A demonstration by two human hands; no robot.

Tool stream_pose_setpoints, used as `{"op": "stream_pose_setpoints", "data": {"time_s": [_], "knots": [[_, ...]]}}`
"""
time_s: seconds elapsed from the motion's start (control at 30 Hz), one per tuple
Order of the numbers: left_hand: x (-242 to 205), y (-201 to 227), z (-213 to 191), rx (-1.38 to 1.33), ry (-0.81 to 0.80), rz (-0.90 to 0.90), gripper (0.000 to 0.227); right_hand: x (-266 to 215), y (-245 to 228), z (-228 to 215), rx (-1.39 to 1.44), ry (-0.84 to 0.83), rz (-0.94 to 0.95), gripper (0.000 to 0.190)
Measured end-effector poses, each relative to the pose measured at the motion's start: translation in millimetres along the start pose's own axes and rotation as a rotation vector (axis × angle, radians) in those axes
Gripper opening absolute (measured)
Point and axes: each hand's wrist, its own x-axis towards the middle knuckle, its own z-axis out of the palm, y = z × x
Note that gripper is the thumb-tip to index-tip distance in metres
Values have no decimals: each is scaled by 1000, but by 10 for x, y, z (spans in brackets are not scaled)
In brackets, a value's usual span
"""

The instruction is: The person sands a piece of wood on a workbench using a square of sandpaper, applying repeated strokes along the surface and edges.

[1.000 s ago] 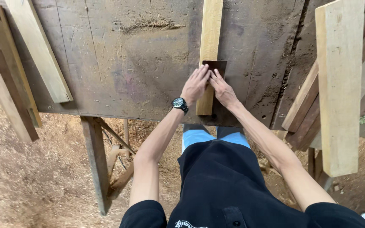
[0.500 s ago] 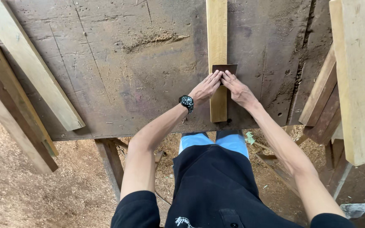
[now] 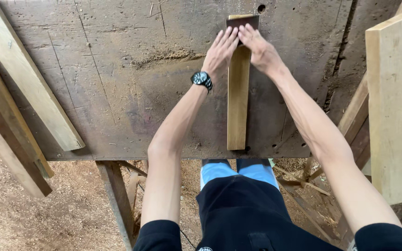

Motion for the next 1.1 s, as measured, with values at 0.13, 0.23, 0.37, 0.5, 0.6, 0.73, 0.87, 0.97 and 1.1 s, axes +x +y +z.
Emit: {"op": "stream_pose_setpoints", "data": {"time_s": [0.13,0.23,0.37,0.5,0.6,0.73,0.87,0.97,1.1], "knots": [[206,-154,40,-166,18,-61,59,178,64,-9,18,50,66,65],[97,-57,-22,-174,11,-89,58,67,-69,141,6,95,122,59],[-332,212,-233,-41,-86,-19,68,-350,-392,334,9,139,153,55],[-975,678,-491,-77,-120,12,63,-986,-884,564,-25,103,175,46],[-1467,1100,-737,-81,-214,-43,60,-1405,-1248,724,-90,87,137,39],[-2069,1846,-1039,-542,-234,-261,26,-1510,-1422,752,-95,93,129,44],[-2185,2120,-831,-556,94,-153,42,-1476,-1482,709,-130,55,127,54],[-2054,2072,-496,-542,-20,-168,37,-1477,-1424,671,-28,28,195,58],[-1958,2224,-171,-559,13,-288,42,-1462,-1323,662,-34,18,164,58]]}}
